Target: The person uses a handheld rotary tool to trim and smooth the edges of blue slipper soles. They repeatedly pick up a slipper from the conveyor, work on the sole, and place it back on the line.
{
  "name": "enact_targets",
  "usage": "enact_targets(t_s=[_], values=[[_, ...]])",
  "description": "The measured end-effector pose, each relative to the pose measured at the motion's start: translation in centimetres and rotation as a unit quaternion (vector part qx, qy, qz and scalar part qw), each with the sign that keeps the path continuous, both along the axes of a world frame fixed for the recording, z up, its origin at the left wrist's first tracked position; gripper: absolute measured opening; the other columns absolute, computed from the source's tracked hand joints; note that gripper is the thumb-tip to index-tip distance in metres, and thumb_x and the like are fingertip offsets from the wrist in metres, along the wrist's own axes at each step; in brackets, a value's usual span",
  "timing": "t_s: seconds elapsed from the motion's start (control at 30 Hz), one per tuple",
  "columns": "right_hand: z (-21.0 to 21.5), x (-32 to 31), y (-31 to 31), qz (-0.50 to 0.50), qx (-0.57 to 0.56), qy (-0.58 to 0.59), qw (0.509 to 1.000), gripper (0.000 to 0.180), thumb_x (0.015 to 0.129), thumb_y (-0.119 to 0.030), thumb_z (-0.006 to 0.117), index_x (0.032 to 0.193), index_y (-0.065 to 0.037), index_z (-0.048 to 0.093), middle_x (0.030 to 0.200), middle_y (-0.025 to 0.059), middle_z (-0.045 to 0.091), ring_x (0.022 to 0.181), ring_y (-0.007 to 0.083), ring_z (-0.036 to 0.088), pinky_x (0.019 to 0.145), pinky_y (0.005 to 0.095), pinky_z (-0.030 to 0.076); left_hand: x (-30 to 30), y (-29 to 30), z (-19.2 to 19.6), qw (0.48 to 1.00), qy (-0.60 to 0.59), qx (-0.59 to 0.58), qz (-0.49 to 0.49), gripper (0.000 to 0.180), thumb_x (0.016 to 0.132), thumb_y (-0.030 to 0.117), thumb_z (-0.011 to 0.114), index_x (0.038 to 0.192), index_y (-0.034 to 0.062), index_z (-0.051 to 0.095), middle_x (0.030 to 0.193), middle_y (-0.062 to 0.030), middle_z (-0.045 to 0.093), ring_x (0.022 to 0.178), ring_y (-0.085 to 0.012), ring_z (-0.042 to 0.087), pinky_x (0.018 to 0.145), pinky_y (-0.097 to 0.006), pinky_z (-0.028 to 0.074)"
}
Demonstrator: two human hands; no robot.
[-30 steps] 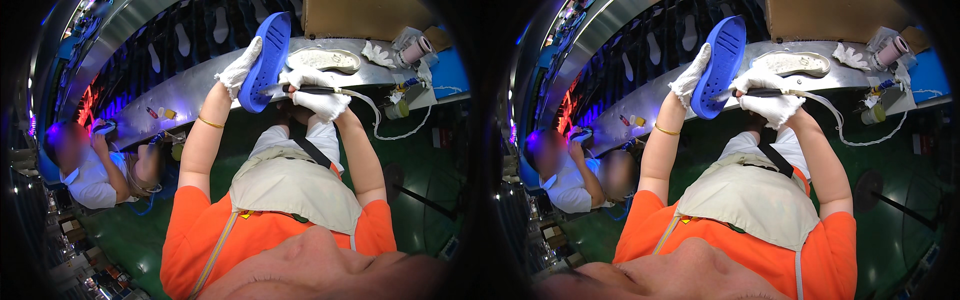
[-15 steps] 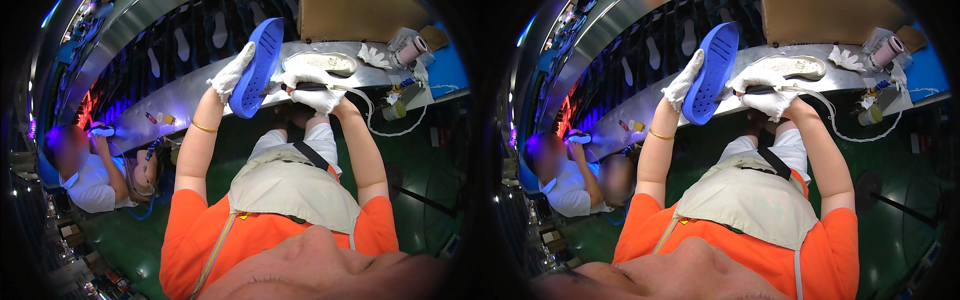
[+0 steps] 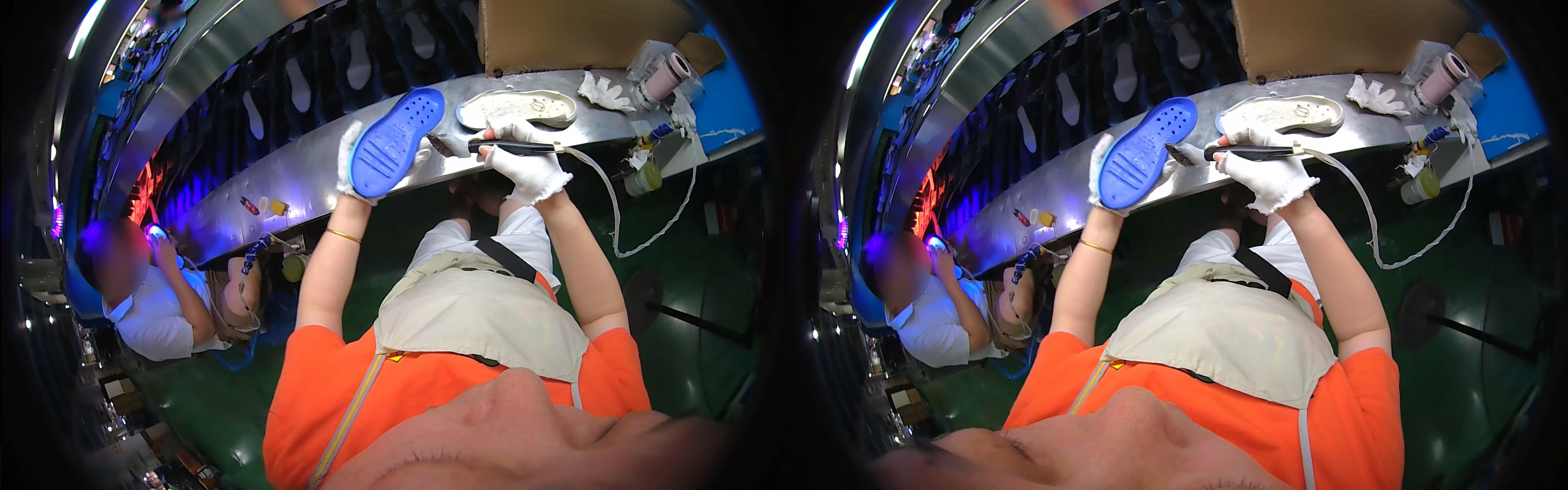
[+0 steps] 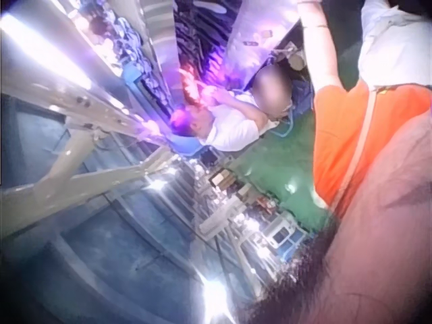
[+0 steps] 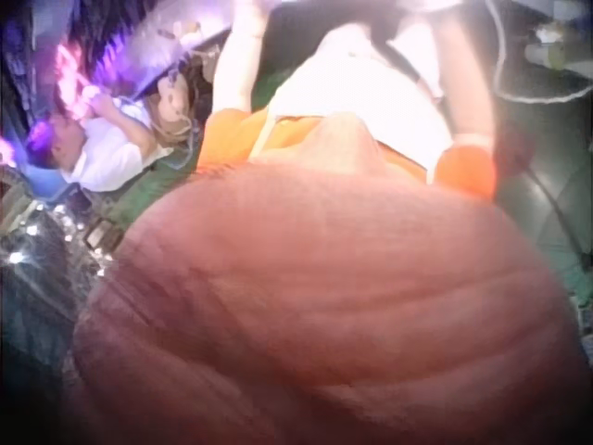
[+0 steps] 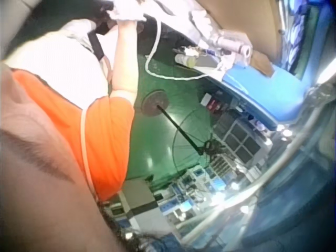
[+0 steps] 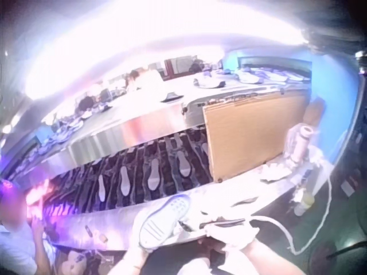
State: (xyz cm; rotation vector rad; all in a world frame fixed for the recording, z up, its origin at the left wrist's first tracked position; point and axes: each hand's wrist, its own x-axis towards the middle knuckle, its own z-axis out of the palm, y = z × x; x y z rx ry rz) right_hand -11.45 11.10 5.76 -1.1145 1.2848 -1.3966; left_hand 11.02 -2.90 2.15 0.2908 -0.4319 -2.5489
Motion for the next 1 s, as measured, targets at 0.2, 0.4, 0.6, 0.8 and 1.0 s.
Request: enact_targets(t_s=[0.2,0.4,0.6,0.8,1.0], values=[[-0.7,-0.1,-0.5,-0.077,-0.116,-0.035,0.990,0.017,0.077,-0.002,0.063,0.093,-0.001,0.058,0.089,0.0077,0.062,0.078,0.0125,0.061,0.074,0.0262,0.051,-2.9,4.7,-0.2,0.997,0.076,0.015,0.029,0.060,0.081,0.031,0.048,0.129,-0.0039,0.039,0.123,-0.0266,0.049,0.112,-0.0377,0.051,0.098,-0.050,0.040],[0.1,0.1,-1.0,-0.096,-0.107,0.042,0.989,0.013,0.077,-0.008,0.064,0.088,-0.001,0.063,0.080,0.0059,0.063,0.073,0.0115,0.060,0.069,0.0240,0.049,-5.9,7.9,0.9,0.998,-0.043,-0.035,0.034,0.065,0.090,0.057,0.039,0.130,0.0056,0.041,0.119,-0.0167,0.054,0.103,-0.0300,0.057,0.094,-0.044,0.046],[0.7,2.3,0.5,-0.042,-0.141,0.052,0.988,0.018,0.074,-0.001,0.066,0.091,-0.001,0.059,0.081,0.0048,0.062,0.074,0.0094,0.058,0.071,0.0247,0.048,-6.7,7.6,-0.5,0.998,-0.015,-0.012,0.058,0.062,0.091,0.055,0.035,0.130,0.0070,0.041,0.123,-0.0133,0.051,0.105,-0.0261,0.055,0.093,-0.039,0.047],[0.5,1.6,0.7,-0.070,-0.113,0.015,0.991,0.017,0.077,0.001,0.061,0.093,0.001,0.056,0.085,0.0081,0.062,0.074,0.0113,0.059,0.071,0.0256,0.050,-7.3,7.2,1.2,0.992,-0.048,-0.020,0.113,0.065,0.088,0.060,0.038,0.127,0.0085,0.043,0.113,-0.0112,0.055,0.099,-0.0239,0.056,0.090,-0.040,0.047],[0.5,3.5,1.8,0.002,-0.172,0.031,0.985,0.018,0.070,0.001,0.065,0.087,-0.003,0.059,0.085,0.0081,0.060,0.076,0.0152,0.061,0.070,0.0273,0.050,-7.1,6.4,1.4,0.990,-0.060,-0.039,0.118,0.073,0.084,0.068,0.038,0.126,0.0080,0.043,0.111,-0.0138,0.056,0.094,-0.0257,0.059,0.084,-0.039,0.051]])
